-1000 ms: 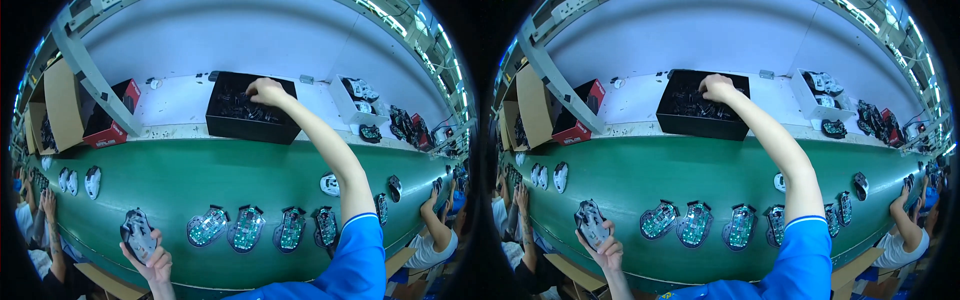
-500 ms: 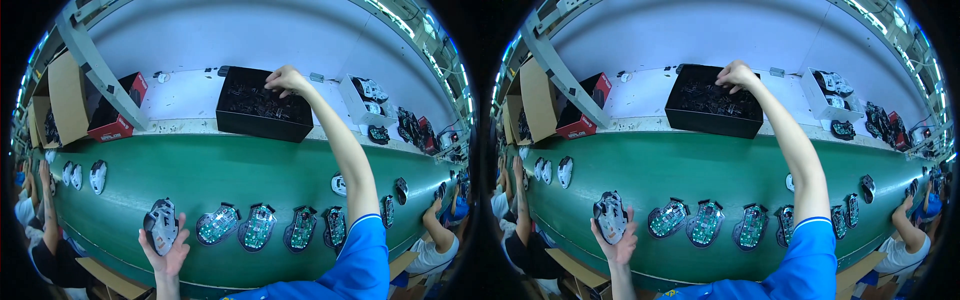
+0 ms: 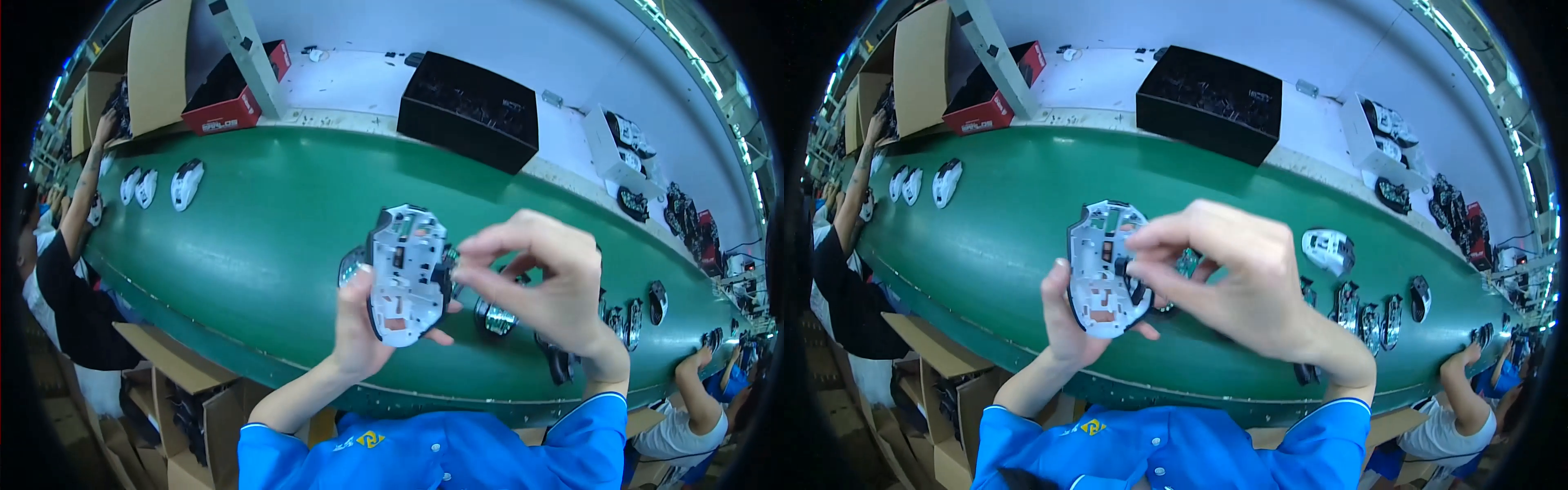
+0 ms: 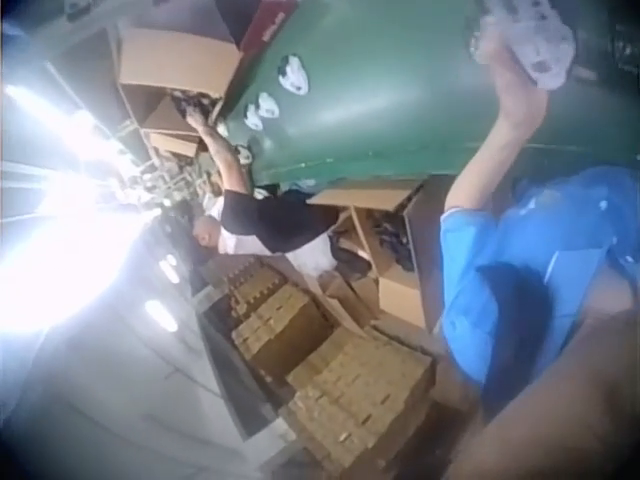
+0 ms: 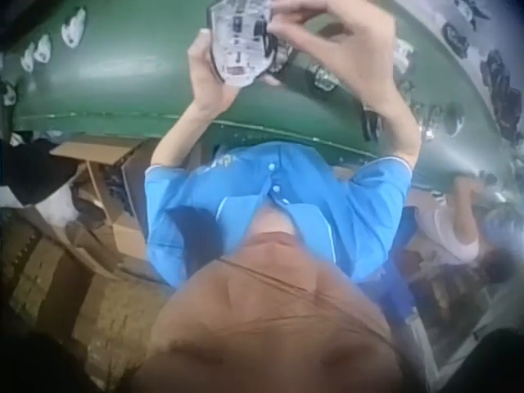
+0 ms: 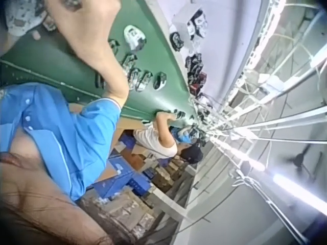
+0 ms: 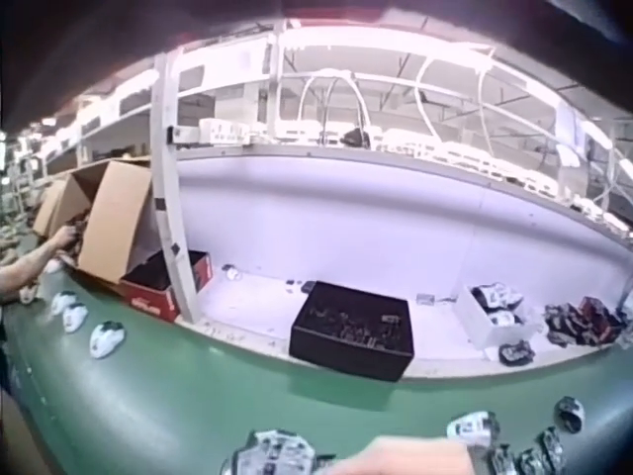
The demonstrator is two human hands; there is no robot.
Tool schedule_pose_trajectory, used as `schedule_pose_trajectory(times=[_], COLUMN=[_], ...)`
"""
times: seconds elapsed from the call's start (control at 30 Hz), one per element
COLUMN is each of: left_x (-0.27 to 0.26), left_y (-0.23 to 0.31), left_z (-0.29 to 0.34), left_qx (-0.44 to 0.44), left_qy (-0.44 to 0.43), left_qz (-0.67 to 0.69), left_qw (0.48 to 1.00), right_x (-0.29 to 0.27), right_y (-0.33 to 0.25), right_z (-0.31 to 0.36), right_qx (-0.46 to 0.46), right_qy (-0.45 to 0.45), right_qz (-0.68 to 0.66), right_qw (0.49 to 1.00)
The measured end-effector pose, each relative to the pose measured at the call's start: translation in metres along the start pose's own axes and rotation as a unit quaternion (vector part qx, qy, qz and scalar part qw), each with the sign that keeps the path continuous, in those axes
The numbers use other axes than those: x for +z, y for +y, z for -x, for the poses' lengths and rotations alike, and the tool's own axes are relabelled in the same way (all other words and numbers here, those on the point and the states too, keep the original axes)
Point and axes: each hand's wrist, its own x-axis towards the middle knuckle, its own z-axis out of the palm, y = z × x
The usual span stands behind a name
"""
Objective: The person unpacks components from boxes and bags, then assembles computer mouse shells on an assembly line by fitting plastic side pieces and internal components into each top cover by hand.
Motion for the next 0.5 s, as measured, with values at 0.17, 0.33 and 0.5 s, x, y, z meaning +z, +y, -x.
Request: schedule_pose_trajectory(times=[0.17, 0.33, 0.5], left_x=[0.019, 0.025, 0.034], left_y=[-0.025, -0.040, -0.035], left_z=[0.023, 0.040, 0.047], left_qx=[0.028, 0.061, 0.093], left_qy=[0.018, 0.025, -0.015], left_qz=[-0.123, -0.133, -0.219], left_qw=[0.992, 0.989, 0.971], right_x=[0.015, 0.014, 0.021], right_y=[-0.002, -0.018, -0.020], right_z=[0.034, 0.056, 0.066], right_qx=[-0.013, 0.026, -0.013], right_qy=[0.030, 0.033, 0.081], right_qz=[0.010, 0.027, 0.096], right_qw=[0.999, 0.999, 0.992])
